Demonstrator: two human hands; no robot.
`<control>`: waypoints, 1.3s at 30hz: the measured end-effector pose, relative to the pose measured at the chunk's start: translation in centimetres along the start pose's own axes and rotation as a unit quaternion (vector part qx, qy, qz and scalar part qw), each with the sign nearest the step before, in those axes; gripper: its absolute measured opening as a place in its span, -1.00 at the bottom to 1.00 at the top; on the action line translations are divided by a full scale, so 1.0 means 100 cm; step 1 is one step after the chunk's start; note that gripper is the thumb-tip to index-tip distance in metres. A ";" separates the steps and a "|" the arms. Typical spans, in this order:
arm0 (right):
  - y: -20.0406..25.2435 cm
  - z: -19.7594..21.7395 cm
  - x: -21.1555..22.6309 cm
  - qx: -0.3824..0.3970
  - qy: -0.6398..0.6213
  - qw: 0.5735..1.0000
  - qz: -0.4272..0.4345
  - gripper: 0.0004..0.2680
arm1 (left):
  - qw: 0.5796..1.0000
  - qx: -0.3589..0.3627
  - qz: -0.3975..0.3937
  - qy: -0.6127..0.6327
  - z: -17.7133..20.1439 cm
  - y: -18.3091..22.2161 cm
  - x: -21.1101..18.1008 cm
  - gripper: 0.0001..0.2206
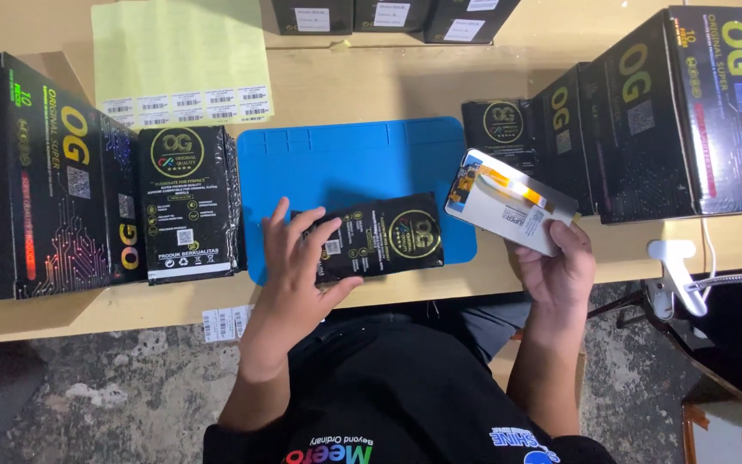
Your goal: Applying protective films or stickers to mobile phone screens
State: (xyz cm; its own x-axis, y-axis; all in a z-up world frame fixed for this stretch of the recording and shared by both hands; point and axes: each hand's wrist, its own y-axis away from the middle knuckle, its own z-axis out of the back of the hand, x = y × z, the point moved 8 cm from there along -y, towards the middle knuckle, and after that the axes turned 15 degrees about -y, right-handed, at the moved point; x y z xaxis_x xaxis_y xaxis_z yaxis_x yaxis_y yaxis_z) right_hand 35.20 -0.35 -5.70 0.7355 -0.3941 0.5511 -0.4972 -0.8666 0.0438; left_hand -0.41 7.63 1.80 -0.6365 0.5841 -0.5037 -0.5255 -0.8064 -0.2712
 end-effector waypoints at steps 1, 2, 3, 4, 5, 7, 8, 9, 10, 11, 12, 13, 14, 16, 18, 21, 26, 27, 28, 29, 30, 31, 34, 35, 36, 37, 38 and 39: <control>0.001 -0.008 -0.001 0.000 0.000 1.000 -0.001 -0.84 | 1.000 0.000 0.001 0.000 0.001 -0.001 -0.003 -0.27; 0.003 -0.015 -0.001 -0.001 -0.004 1.000 0.006 -0.84 | 1.000 0.002 0.006 -0.013 0.002 -0.003 -0.005 -0.30; 0.004 -0.023 0.000 -0.002 -0.007 1.000 0.014 -0.85 | 1.000 0.003 0.011 -0.026 0.003 -0.005 -0.007 -0.33; 0.003 -0.021 0.000 -0.002 -0.007 1.000 0.012 -0.85 | 1.000 0.003 0.013 -0.026 0.001 -0.007 -0.009 -0.33; 0.002 -0.018 -0.001 -0.005 -0.002 1.000 0.010 -0.85 | 0.998 0.026 0.009 -0.057 -0.004 -0.009 -0.012 -0.41; -0.001 -0.010 -0.002 -0.006 0.002 1.000 0.005 -0.85 | 0.995 0.048 0.008 -0.090 -0.011 -0.011 -0.012 -0.48; -0.001 -0.005 -0.003 0.003 0.010 1.000 0.003 -0.85 | 0.991 0.077 0.014 -0.108 -0.017 -0.011 -0.010 -0.56; -0.002 0.000 -0.003 0.012 0.018 1.000 0.001 -0.85 | 0.986 0.107 0.021 -0.126 -0.023 -0.010 -0.008 -0.61; -0.002 0.004 -0.004 0.012 0.017 1.000 0.001 -0.85 | 0.986 0.107 0.021 -0.127 -0.022 -0.010 -0.007 -0.61; -0.001 0.006 -0.005 0.024 0.027 0.999 -0.004 -0.84 | 0.984 0.115 0.022 -0.132 -0.022 -0.010 -0.007 -0.61; 0.000 0.008 -0.006 0.035 0.039 0.999 -0.009 -0.83 | 0.983 0.123 0.024 -0.137 -0.023 -0.010 -0.007 -0.61; 0.003 0.000 -0.006 0.035 0.039 0.999 -0.009 -0.83 | 0.983 0.124 0.024 -0.137 -0.025 -0.008 -0.007 -0.61; 0.003 -0.011 -0.008 0.051 0.051 0.997 -0.013 -0.83 | 0.990 0.093 0.006 -0.106 -0.023 -0.009 -0.011 -0.61; -0.001 0.002 -0.007 0.065 0.064 0.996 -0.016 -0.82 | 0.995 0.064 -0.013 -0.074 -0.022 -0.008 -0.016 -0.59; -0.005 0.043 0.001 0.115 0.065 0.991 0.020 -0.87 | 0.948 0.026 -0.070 0.308 -0.016 -0.002 -0.029 -0.39; -0.002 -0.054 0.002 0.272 0.148 0.950 0.030 -0.80 | 0.828 0.083 -0.062 0.550 -0.010 -0.003 -0.068 -0.15; -0.006 -0.160 -0.016 0.414 0.223 0.882 -0.002 -0.78 | 0.670 0.187 -0.026 0.718 -0.055 0.011 -0.099 -0.22; -0.010 -0.160 -0.021 0.425 0.239 0.873 -0.013 -0.75 | 0.643 0.205 -0.024 0.738 -0.058 0.013 -0.107 -0.30; -0.012 -0.169 -0.025 0.425 0.238 0.873 -0.013 -0.75 | 0.644 0.205 -0.024 0.737 -0.064 0.014 -0.107 -0.30; -0.014 -0.177 -0.028 0.419 0.249 0.873 -0.012 -0.73 | 0.634 0.179 -0.023 0.752 -0.068 0.013 -0.105 -0.40; -0.019 -0.186 -0.031 0.414 0.261 0.872 -0.009 -0.70 | 0.624 0.152 -0.023 0.767 -0.071 0.011 -0.103 -0.47; -0.028 -0.180 -0.032 0.417 0.261 0.871 -0.007 -0.70 | 0.625 0.151 -0.026 0.765 -0.066 0.001 -0.100 -0.47; -0.040 -0.170 -0.032 0.363 0.201 0.910 -0.009 -0.74 | 0.631 0.150 -0.032 0.761 -0.042 -0.017 -0.098 -0.35; -0.031 -0.184 -0.033 0.373 0.151 0.915 -0.026 -0.73 | 0.645 0.125 -0.040 0.753 -0.027 -0.024 -0.098 -0.36; -0.023 -0.199 -0.033 0.383 0.101 0.917 -0.045 -0.73 | 0.660 0.098 -0.048 0.744 -0.010 -0.032 -0.098 -0.36; -0.014 -0.214 -0.032 0.387 0.100 0.915 -0.049 -0.73 | 0.661 0.093 -0.048 0.743 -0.020 -0.029 -0.083 -0.36; -0.002 -0.231 -0.033 0.413 0.131 0.900 -0.047 -0.69 | 0.699 0.062 -0.064 0.710 -0.027 -0.026 -0.067 -0.30; 0.010 -0.247 -0.035 0.439 0.162 0.882 -0.046 -0.65 | 0.734 0.032 -0.080 0.674 -0.032 -0.022 -0.051 -0.23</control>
State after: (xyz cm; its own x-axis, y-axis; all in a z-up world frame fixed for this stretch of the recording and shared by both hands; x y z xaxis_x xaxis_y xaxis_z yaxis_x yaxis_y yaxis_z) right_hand 20.76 7.72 13.02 0.5124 -0.3252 0.7948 0.2108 -0.8496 -0.4835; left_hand 5.80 6.13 2.29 0.5508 0.0146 -0.8345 -0.5847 -0.7067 -0.3983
